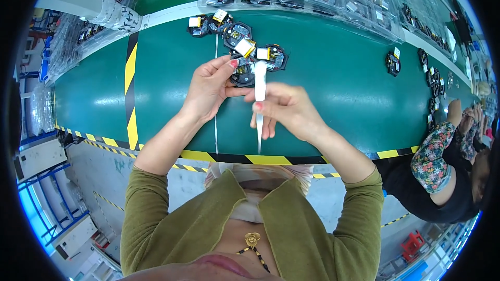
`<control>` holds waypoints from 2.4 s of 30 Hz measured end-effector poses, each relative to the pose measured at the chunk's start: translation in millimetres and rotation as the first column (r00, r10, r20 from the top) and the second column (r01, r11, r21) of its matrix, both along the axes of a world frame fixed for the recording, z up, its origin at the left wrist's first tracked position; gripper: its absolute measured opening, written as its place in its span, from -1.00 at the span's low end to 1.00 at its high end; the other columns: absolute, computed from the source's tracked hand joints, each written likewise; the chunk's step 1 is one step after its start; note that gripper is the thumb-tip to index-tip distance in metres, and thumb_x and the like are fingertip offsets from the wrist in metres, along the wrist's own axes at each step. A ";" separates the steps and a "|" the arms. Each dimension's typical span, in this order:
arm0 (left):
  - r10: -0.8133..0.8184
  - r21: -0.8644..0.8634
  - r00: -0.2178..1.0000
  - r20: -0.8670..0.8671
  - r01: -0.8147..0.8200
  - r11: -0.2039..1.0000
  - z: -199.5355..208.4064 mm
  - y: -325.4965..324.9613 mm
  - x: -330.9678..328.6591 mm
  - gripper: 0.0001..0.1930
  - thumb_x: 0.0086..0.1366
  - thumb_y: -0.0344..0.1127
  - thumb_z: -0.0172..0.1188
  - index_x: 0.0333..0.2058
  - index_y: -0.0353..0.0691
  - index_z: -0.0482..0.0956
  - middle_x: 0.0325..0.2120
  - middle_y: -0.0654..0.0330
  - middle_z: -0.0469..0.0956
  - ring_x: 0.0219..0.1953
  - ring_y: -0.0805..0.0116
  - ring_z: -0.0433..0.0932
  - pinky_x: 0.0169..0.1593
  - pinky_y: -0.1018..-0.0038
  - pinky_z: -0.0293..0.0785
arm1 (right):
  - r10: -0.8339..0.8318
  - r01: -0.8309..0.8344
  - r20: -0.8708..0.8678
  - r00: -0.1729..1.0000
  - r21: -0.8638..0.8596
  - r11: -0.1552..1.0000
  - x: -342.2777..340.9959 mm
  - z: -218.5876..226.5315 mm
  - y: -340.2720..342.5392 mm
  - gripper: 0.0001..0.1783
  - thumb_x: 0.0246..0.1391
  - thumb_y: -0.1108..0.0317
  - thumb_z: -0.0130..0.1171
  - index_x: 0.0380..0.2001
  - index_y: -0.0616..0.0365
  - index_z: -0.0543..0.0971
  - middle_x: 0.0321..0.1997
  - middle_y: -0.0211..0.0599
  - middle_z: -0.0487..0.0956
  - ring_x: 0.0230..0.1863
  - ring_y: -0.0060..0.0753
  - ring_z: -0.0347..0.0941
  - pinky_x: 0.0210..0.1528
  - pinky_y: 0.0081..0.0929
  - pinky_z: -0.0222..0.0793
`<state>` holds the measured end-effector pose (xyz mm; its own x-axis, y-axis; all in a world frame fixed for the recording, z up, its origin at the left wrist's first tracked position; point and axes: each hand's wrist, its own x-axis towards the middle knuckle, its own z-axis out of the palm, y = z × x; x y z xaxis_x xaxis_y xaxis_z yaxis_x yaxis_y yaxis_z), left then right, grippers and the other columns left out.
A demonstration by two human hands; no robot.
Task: Assembling small electronic components onto circuit boards using tweezers.
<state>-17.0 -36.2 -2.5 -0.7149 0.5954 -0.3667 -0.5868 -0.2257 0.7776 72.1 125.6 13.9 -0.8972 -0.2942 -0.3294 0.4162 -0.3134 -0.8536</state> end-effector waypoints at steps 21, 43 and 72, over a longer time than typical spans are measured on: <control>-0.047 -0.047 0.994 -0.100 0.042 0.998 -1.3 -1.4 2.3 -0.73 0.29 -0.31 -0.17 -0.13 -0.33 0.36 -0.30 0.13 0.47 -0.33 0.38 0.51 -0.24 0.48 0.53 | -0.090 0.259 -0.289 0.953 0.625 0.736 5.2 1.1 -10.5 -0.80 -0.02 0.35 0.06 -0.31 0.18 0.39 -0.65 -0.31 0.42 -0.66 -0.56 0.35 -0.60 -0.52 0.24; -0.100 -0.053 0.984 -0.147 0.093 0.994 -10.5 -5.7 1.3 -0.77 0.25 -0.39 -0.14 -0.13 -0.31 0.30 -0.48 0.19 0.38 -0.53 0.46 0.43 -0.47 0.57 0.46 | 0.316 0.606 -0.576 0.754 0.795 0.003 -41.3 -27.7 2.1 -0.68 -0.23 0.22 0.23 -0.37 0.13 0.48 -0.49 -0.24 0.44 -0.58 -0.21 0.43 -0.59 -0.38 0.33; -0.223 -0.091 0.959 -0.172 0.210 0.973 6.3 0.8 5.9 -0.64 0.22 -0.48 -0.16 0.03 -0.29 0.22 -0.21 0.08 0.43 -0.29 0.26 0.53 -0.32 0.46 0.57 | 0.044 0.758 -0.846 0.532 0.499 0.419 -16.5 -8.8 -8.4 -0.79 -0.16 0.50 0.18 -0.34 0.18 0.51 -0.45 -0.32 0.46 -0.56 -0.46 0.46 -0.62 -0.61 0.43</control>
<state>-11.1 -35.4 3.7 -0.6301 0.7201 -0.2906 -0.4641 -0.0491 0.8844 55.6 117.2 5.2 -0.8246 0.1358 0.5492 -0.3376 0.6610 -0.6702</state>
